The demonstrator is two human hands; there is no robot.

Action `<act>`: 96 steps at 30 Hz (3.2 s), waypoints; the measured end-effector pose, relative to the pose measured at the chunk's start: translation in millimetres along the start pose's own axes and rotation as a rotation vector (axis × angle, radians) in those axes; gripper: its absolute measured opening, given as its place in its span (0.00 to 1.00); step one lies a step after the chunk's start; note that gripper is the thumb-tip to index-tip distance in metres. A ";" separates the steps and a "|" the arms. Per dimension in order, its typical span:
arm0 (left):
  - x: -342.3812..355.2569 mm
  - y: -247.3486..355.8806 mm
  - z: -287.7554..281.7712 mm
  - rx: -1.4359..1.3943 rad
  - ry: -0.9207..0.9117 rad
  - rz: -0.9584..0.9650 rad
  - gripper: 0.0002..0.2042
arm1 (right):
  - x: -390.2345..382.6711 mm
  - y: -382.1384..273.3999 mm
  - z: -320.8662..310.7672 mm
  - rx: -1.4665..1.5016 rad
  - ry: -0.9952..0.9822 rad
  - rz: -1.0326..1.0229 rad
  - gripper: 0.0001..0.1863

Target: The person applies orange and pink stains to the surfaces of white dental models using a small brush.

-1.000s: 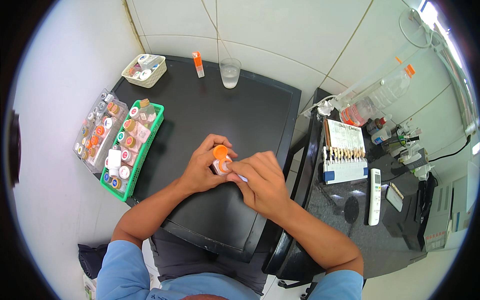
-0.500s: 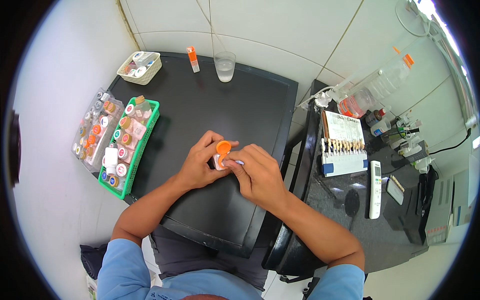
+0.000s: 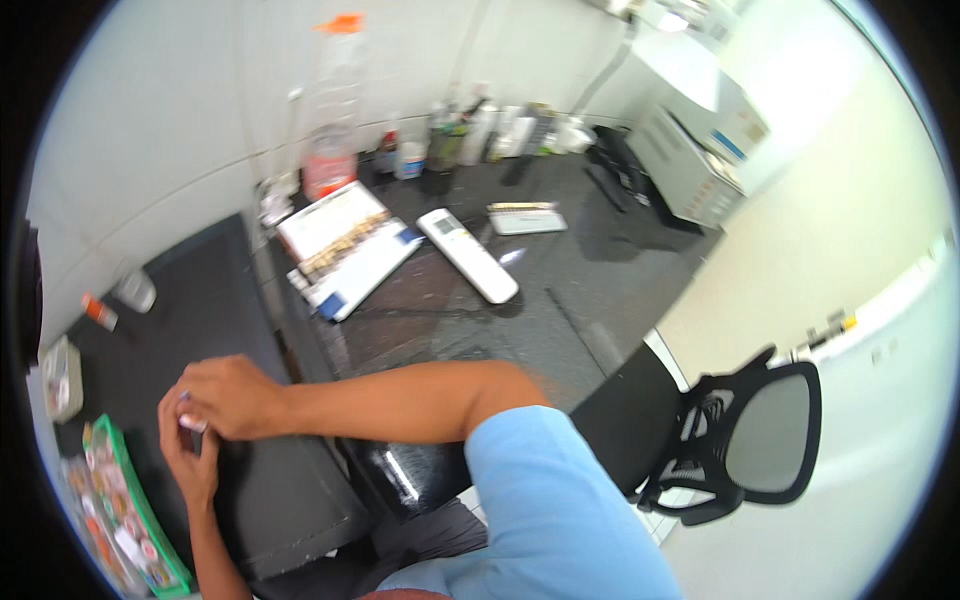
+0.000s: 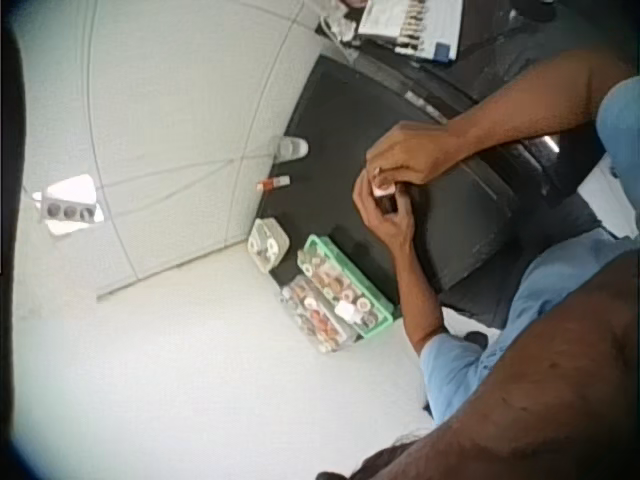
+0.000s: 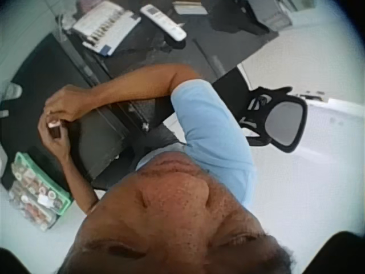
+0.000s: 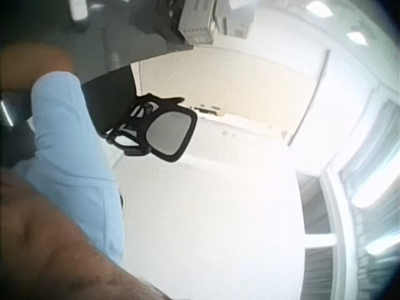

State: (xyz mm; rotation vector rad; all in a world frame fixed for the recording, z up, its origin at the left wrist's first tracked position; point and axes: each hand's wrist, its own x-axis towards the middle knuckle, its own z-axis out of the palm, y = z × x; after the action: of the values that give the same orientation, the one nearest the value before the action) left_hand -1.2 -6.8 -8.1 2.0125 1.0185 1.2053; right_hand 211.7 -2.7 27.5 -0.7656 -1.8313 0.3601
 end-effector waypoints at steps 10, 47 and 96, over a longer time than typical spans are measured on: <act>-15.1 -31.6 1.7 -0.184 -0.102 -0.133 0.32 | -10.7 -3.6 0.2 0.120 0.042 0.034 0.10; 0.0 -6.4 -3.8 -0.172 0.015 -0.043 0.29 | 4.7 -11.9 -26.3 0.094 -0.114 0.207 0.07; 3.4 -0.1 -9.2 -0.109 -0.067 -0.003 0.29 | 4.3 -18.2 -33.7 0.135 -0.064 0.070 0.08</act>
State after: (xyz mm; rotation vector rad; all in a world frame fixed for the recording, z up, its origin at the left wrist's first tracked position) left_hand -8.5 -3.0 -2.7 1.9529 0.9042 1.1578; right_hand 235.5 -17.2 54.1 -0.7329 -1.8231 0.5532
